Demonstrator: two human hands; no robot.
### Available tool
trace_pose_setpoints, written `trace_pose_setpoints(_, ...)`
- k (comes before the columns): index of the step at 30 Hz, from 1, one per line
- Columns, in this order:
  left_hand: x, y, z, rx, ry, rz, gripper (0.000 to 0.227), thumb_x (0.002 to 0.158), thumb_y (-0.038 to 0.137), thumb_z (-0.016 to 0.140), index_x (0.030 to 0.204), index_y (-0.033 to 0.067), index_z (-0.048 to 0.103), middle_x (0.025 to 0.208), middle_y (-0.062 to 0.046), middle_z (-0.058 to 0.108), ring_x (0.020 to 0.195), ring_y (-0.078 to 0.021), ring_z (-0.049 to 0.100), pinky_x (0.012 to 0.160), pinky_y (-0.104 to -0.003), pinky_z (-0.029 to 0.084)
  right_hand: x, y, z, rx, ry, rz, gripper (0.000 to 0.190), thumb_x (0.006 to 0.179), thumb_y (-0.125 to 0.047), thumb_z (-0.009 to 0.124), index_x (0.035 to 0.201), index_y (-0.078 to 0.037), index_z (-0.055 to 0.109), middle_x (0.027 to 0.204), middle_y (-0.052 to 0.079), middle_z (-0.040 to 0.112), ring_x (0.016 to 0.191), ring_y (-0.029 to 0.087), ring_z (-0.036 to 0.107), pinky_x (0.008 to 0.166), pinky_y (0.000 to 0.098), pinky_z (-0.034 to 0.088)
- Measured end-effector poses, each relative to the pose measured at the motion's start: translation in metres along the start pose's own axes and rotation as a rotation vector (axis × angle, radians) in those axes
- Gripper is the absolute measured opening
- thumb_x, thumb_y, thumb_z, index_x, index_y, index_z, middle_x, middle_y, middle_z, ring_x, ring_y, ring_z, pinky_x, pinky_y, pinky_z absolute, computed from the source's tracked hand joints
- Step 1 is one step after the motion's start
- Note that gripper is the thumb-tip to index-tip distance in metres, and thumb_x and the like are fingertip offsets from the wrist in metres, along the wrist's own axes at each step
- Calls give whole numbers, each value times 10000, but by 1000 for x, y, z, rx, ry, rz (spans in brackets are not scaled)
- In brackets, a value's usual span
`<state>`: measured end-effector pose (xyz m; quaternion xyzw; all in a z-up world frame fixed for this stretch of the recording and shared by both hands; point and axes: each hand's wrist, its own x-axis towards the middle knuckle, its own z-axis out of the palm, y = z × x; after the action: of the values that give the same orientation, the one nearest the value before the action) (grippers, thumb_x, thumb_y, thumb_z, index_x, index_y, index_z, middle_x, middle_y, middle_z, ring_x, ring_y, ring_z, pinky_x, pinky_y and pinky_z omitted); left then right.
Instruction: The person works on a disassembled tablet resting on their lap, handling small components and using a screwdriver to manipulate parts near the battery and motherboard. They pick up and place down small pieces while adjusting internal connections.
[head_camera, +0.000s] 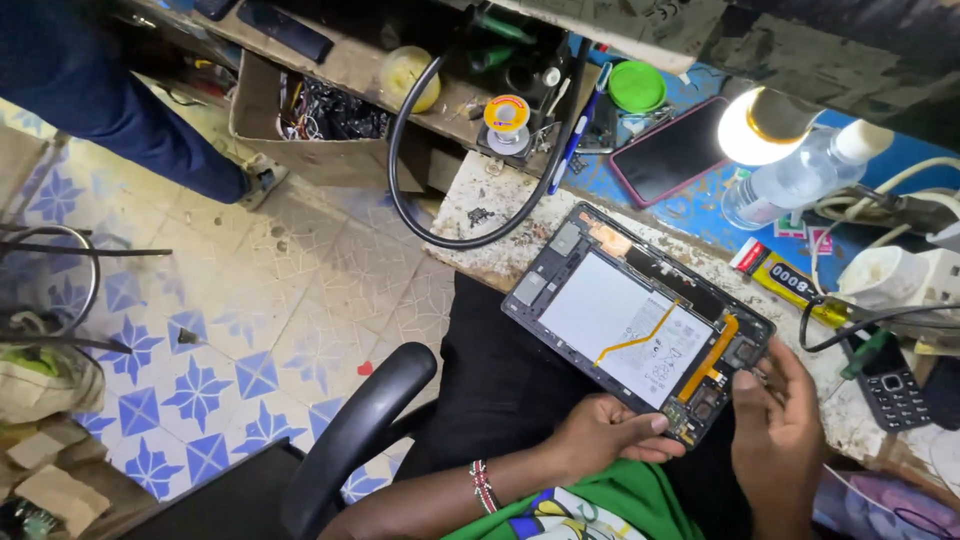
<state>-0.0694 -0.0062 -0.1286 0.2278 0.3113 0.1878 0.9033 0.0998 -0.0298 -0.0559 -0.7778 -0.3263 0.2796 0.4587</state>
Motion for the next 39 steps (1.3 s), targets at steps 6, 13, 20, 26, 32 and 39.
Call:
trace_pose_setpoints(6, 15, -4, -3, 128, -145, -105, 442, 1114, 349, 542, 1254, -55, 657, 1174, -256, 697, 1102, -232, 709, 989, -274, 587, 2, -1, -1, -417, -88, -163, 539, 984, -389, 521, 1421, -86, 611, 1648, 178, 440, 1501, 371, 320, 1044, 536, 413)
trace_pose_setpoints(13, -10, 64, -3, 564, -239, -257, 751, 953, 403, 572, 1541, -31, 402, 1485, -153, 552, 1076, -173, 663, 913, -264, 549, 12, -17, -5, -430, -144, -91, 618, 946, -472, 508, 1462, -135, 560, 1631, 101, 456, 1478, 323, 344, 1000, 505, 452)
trace_pose_setpoints(20, -64, 155, -18, 723, 0, -14, 447, 975, 354, 579, 1307, 70, 671, 1119, -72, 774, 937, -116, 734, 842, -245, 570, 1, -12, -1, -253, 30, -62, 427, 1038, -209, 562, 1427, -34, 565, 1416, 192, 599, 1143, 300, 613, 937, 460, 509)
trace_pose_setpoints(26, -82, 150, -17, 503, 109, 202, 516, 998, 358, 567, 616, 26, 670, 920, -164, 821, 813, -193, 772, 797, -285, 623, -9, 9, -2, 1, 226, -209, 245, 1134, -29, 523, 1321, 108, 601, 1134, 224, 692, 1028, 271, 678, 934, 357, 576)
trace_pose_setpoints(32, -77, 157, -11, 785, 283, 343, 225, 962, 260, 666, 1050, 100, 797, 1025, -51, 816, 915, -117, 747, 809, -252, 583, -17, 12, -17, -28, 242, -289, 195, 1191, 66, 504, 1308, 156, 632, 983, 224, 703, 791, 251, 693, 674, 301, 552)
trace_pose_setpoints(39, -24, 224, -137, 1585, 905, 807, 324, 954, 211, 748, 1261, 106, 745, 1142, -139, 707, 1040, -313, 632, 956, -440, 475, -23, 17, -5, -22, 192, -268, 189, 1237, 54, 507, 1316, 142, 654, 984, 218, 690, 834, 262, 683, 793, 335, 577)
